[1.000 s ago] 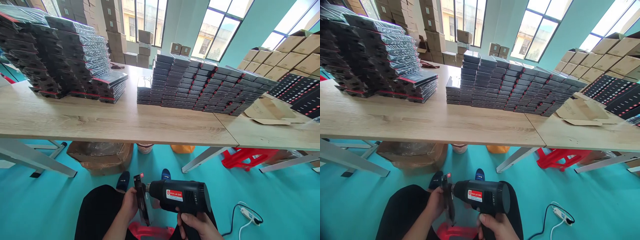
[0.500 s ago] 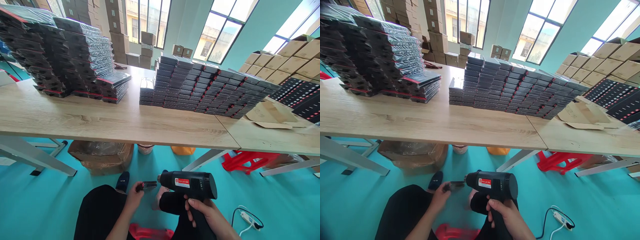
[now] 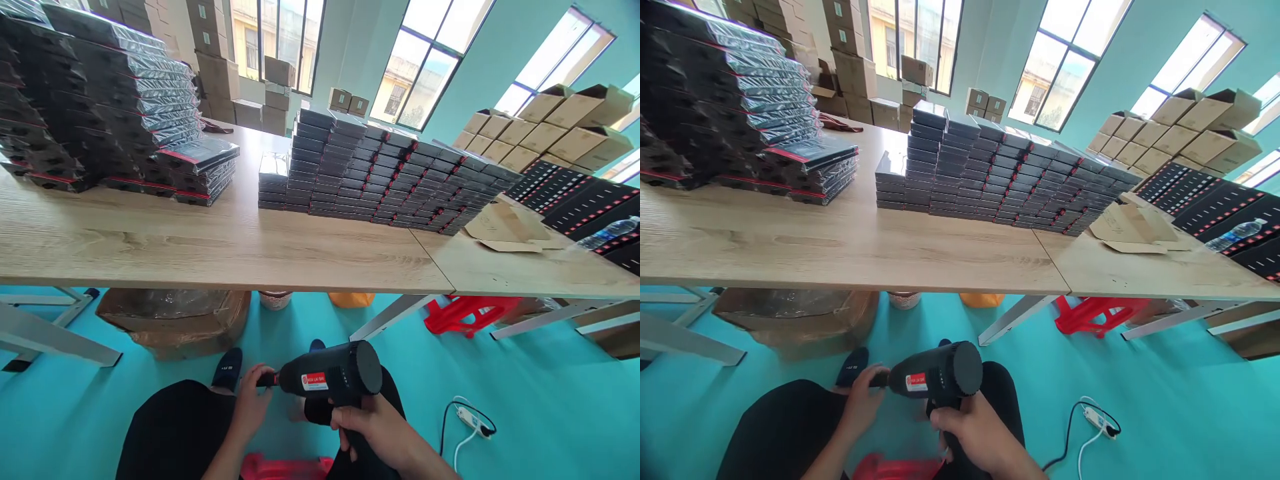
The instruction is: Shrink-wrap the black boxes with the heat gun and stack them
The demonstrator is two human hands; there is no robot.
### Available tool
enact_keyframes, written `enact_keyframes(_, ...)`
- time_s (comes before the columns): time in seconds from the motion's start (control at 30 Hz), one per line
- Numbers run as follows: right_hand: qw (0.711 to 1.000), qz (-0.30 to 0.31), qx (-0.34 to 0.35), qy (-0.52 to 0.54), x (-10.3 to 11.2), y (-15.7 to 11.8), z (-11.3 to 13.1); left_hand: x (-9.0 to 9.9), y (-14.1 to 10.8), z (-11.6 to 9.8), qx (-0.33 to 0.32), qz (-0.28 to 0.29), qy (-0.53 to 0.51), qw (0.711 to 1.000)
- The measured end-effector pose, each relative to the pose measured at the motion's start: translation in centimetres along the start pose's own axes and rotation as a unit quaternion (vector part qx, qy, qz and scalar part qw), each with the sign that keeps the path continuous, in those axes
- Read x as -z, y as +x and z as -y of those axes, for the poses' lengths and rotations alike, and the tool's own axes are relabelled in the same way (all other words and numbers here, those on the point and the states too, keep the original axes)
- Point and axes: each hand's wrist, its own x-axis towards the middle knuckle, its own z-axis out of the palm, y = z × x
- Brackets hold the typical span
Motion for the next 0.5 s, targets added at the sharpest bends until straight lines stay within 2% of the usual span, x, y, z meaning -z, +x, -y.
enact_keyframes(0.07, 0.998, -0.054, 0.013, 0.004, 0.8, 0.3, -0.3, 0.1, 0.0, 0.0, 0.007, -0.005, -0.007, 1.000)
enact_keyframes(0.13, 0.996, -0.089, -0.006, 0.016, 1.8, 0.4, -0.7, 0.2, 0.0, -0.2, 0.023, -0.008, -0.023, 0.999)
enact_keyframes(0.27, 0.996, -0.057, -0.025, 0.059, 3.0, 0.0, -1.1, 0.2, -0.1, -1.2, 0.037, -0.018, -0.037, 0.998)
enact_keyframes(0.37, 0.996, -0.067, -0.015, 0.057, 2.7, -0.3, -1.2, 0.0, -0.2, -1.5, 0.030, -0.016, -0.026, 0.999)
enact_keyframes(0.5, 0.998, -0.048, -0.016, 0.050, 2.3, -0.1, -1.5, 0.1, -0.2, -1.4, 0.025, -0.011, -0.022, 0.999)
